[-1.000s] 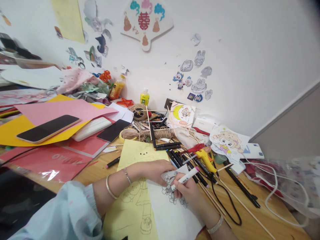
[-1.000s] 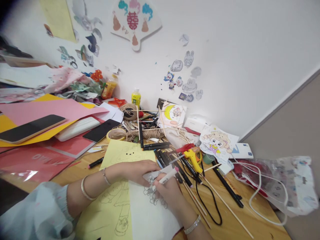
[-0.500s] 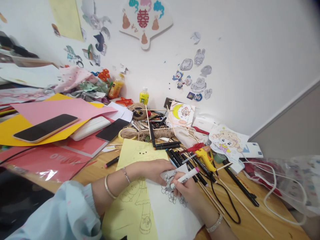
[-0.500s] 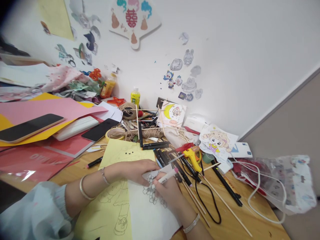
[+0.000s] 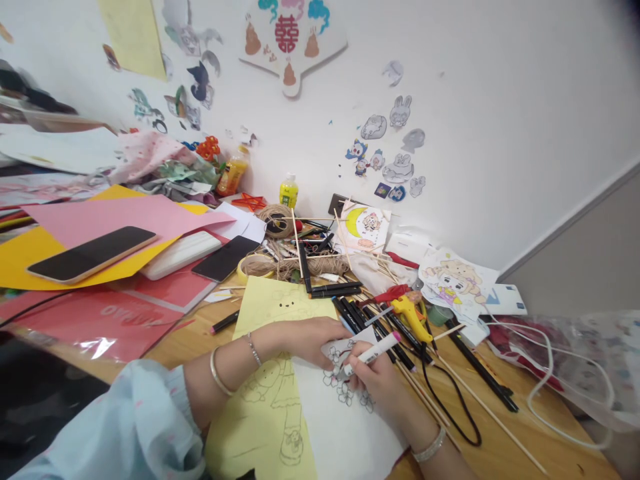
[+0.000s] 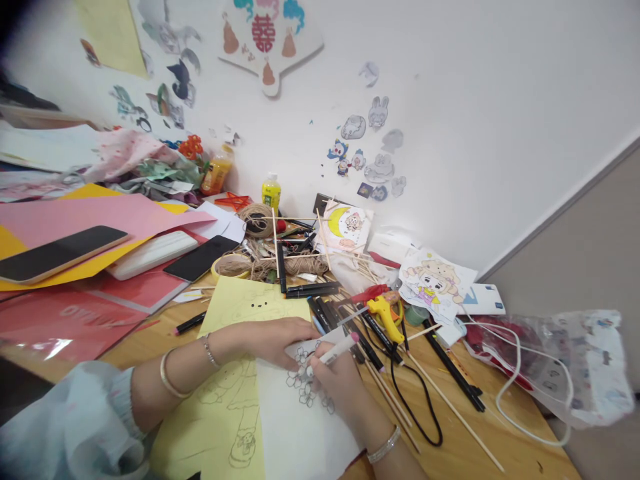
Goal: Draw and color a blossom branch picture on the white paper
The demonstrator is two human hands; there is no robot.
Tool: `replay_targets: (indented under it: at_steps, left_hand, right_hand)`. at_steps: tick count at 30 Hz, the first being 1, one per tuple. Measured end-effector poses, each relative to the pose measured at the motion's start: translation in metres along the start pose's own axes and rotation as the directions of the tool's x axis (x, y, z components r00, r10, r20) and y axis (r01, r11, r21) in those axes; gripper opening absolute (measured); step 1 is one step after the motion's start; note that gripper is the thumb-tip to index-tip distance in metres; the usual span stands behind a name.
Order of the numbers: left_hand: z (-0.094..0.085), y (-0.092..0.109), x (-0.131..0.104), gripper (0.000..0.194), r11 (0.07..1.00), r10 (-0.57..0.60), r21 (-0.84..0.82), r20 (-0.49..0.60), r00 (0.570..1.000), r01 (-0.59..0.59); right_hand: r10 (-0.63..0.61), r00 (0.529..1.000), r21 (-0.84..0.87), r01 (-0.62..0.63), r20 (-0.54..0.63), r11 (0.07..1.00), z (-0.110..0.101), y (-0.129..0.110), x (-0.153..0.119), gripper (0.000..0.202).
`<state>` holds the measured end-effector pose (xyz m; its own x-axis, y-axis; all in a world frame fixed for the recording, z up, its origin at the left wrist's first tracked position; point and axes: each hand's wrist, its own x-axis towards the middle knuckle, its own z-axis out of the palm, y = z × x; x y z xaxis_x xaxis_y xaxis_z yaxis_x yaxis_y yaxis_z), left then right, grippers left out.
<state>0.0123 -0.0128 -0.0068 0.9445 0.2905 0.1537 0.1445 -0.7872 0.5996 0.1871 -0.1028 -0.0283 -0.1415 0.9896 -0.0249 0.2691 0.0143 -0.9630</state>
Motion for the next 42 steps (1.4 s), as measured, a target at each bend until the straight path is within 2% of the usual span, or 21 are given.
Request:
replay_targets:
  at_steps: [8, 13, 21, 25, 42]
  left_hand:
    - [-0.0021, 0.0010, 0.0000, 0.045, 0.999, -0.008, 0.040, 0.022, 1.000, 0.008]
    - [-0.0051, 0.0037, -0.0003, 0.045, 0.999, -0.018, 0.049, 0.031, 0.999, 0.016]
    - [-0.0063, 0.0072, -0.0005, 0.048, 0.997, -0.054, 0.053, 0.052, 0.997, 0.051]
    - [-0.0060, 0.0063, -0.0004, 0.047, 0.997, -0.054, 0.053, 0.058, 0.997, 0.051]
    - [-0.0074, 0.0089, -0.0002, 0.044, 0.999, -0.046, 0.028, 0.055, 0.997, 0.045]
  right_hand:
    - [-0.010, 1.000, 0.003, 0.010, -0.021, 1.000, 0.0003, -0.0015, -0.0008, 0.021]
    - [-0.069, 0.994, 0.009, 0.070, -0.080, 0.997, 0.0004, 0.0014, -0.0013, 0.022]
    - [-0.066, 0.998, -0.031, 0.065, -0.024, 0.997, 0.0022, -0.0030, -0.0015, 0.025]
    - [-0.076, 0.995, -0.039, 0.074, -0.065, 0.996, 0.0023, -0.0015, -0.0010, 0.025]
    - [-0.061, 0.997, -0.041, 0.059, -0.055, 0.997, 0.0011, -0.0009, -0.0019, 0.024]
